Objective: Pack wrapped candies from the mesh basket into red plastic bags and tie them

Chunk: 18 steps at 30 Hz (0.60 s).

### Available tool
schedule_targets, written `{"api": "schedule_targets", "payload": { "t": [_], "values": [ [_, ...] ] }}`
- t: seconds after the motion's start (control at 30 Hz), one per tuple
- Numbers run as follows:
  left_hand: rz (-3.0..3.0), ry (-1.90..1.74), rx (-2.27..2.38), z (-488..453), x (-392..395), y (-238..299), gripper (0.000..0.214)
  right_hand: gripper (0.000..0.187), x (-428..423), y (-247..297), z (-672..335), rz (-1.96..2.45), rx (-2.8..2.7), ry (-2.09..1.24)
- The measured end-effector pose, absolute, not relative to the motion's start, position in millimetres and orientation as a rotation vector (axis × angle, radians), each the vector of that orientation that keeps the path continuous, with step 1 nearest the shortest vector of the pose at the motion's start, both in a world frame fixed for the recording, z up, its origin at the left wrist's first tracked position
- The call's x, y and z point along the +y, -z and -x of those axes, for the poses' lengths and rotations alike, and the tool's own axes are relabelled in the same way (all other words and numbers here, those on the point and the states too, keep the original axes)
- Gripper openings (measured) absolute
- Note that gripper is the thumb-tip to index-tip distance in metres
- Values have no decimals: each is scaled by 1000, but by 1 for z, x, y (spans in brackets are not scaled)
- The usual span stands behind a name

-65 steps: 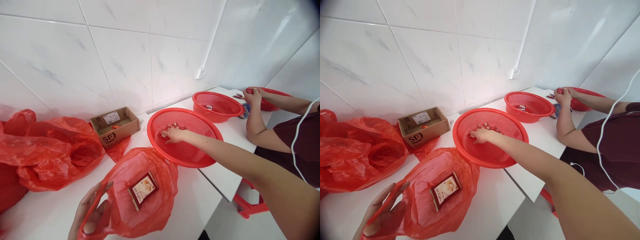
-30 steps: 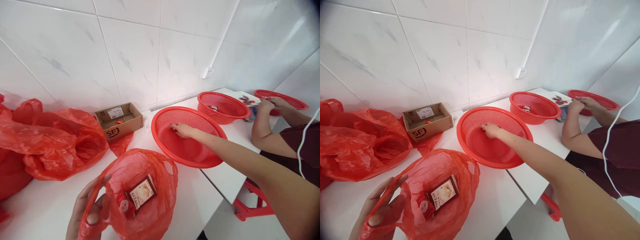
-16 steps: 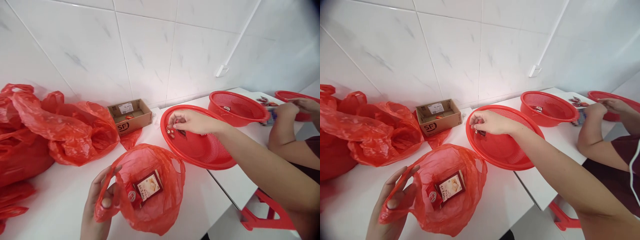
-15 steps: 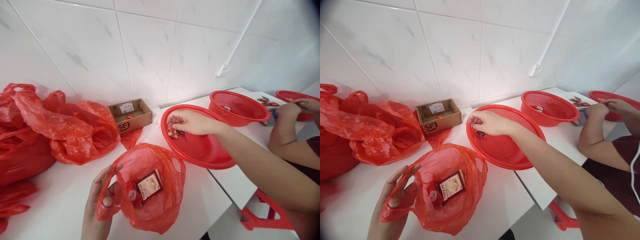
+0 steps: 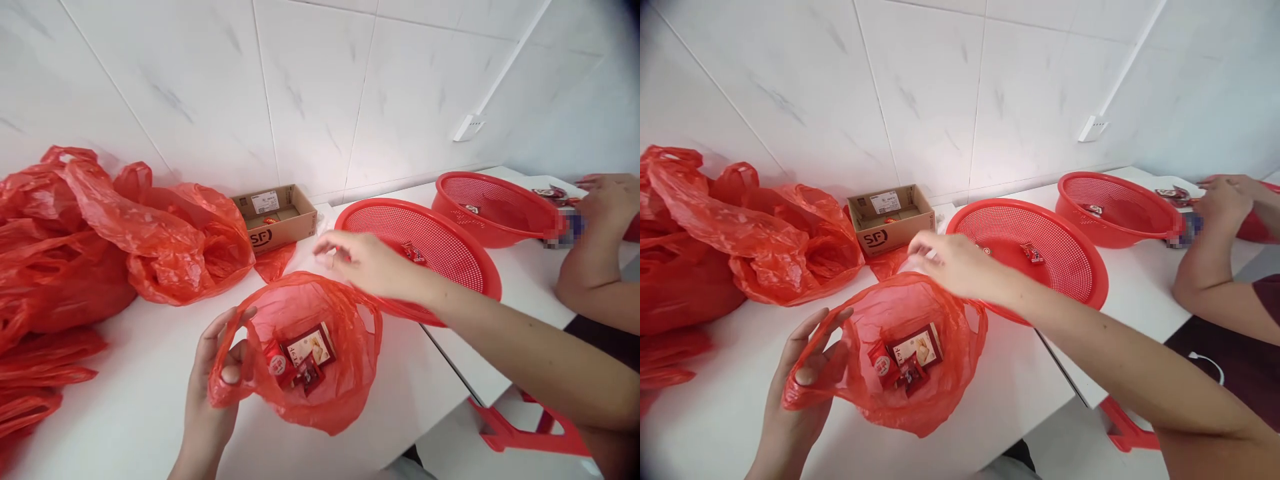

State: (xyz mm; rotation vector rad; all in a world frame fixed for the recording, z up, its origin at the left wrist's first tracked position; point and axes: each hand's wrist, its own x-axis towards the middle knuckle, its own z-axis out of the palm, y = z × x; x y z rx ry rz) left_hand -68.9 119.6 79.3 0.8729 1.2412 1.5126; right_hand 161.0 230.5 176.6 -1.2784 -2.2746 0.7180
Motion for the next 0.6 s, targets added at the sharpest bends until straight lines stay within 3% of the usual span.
{"api": "schedule_targets", "payload": {
  "t": [0.13,0.3,0.43,0.6],
  "values": [
    [-861,-1518,1240,69,119,-81,76,23,292,-162,-209,1599,-2289,-369],
    [-811,-1520,1229,69,120,-81,73,62,317,-108,-245,1843,-2508,-552],
    [-812,-1505,1242,68,122,-79,72,46,312,-89,-245,1879,-2532,-583],
    [-804,-1497,1289,68,122,-79,79,32,315,-121,-245,1893,-2364,-680]
  ]
}}
